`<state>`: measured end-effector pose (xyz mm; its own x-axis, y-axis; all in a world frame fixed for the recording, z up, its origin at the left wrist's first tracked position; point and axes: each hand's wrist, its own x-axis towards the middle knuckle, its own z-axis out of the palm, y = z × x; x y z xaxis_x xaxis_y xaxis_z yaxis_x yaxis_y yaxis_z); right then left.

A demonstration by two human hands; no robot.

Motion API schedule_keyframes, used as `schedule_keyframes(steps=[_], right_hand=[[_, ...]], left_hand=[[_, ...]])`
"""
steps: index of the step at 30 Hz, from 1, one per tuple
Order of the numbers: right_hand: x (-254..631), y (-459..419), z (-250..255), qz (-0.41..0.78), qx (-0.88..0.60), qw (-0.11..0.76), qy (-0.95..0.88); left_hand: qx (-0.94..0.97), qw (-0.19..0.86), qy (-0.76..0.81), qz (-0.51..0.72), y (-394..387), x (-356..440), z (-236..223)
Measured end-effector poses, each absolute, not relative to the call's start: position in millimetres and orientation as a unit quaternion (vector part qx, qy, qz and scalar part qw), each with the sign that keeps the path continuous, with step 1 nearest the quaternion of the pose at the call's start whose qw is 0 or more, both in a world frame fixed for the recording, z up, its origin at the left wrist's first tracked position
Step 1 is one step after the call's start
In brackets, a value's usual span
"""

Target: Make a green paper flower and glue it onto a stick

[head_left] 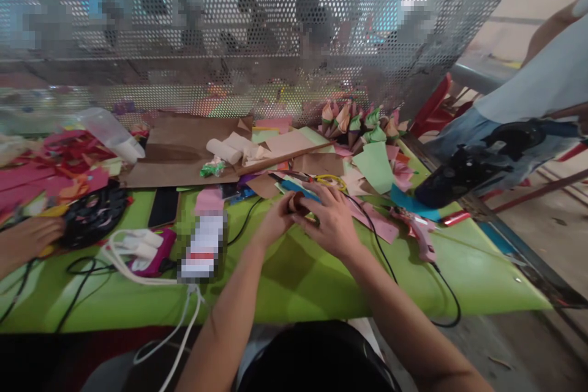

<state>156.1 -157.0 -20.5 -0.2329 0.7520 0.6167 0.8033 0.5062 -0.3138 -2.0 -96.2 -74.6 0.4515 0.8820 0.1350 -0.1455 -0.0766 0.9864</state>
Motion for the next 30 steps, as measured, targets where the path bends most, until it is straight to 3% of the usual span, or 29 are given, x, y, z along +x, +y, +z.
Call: schedule_keyframes(steps=[7, 14, 23, 30], right_hand=[[149, -159, -24, -0.027, -0.519, 0.329, -0.788], [157, -155, -20, -0.003, -0.479, 0.391, -0.786], [145, -160, -25, -0.028, -0.505, 0.335, -0.795], [149, -157, -25, -0.023, -0.488, 0.388, -0.782]], left_hand=[[0.637, 0.55, 0.357, 0.405, -99, -5, -71], [0.616, 0.578, 0.339, 0.414, -93, -10, -68], [0.604, 0.596, 0.321, 0.422, -92, -3, -82], [0.583, 0.602, 0.336, 0.431, -91, -2, -79]])
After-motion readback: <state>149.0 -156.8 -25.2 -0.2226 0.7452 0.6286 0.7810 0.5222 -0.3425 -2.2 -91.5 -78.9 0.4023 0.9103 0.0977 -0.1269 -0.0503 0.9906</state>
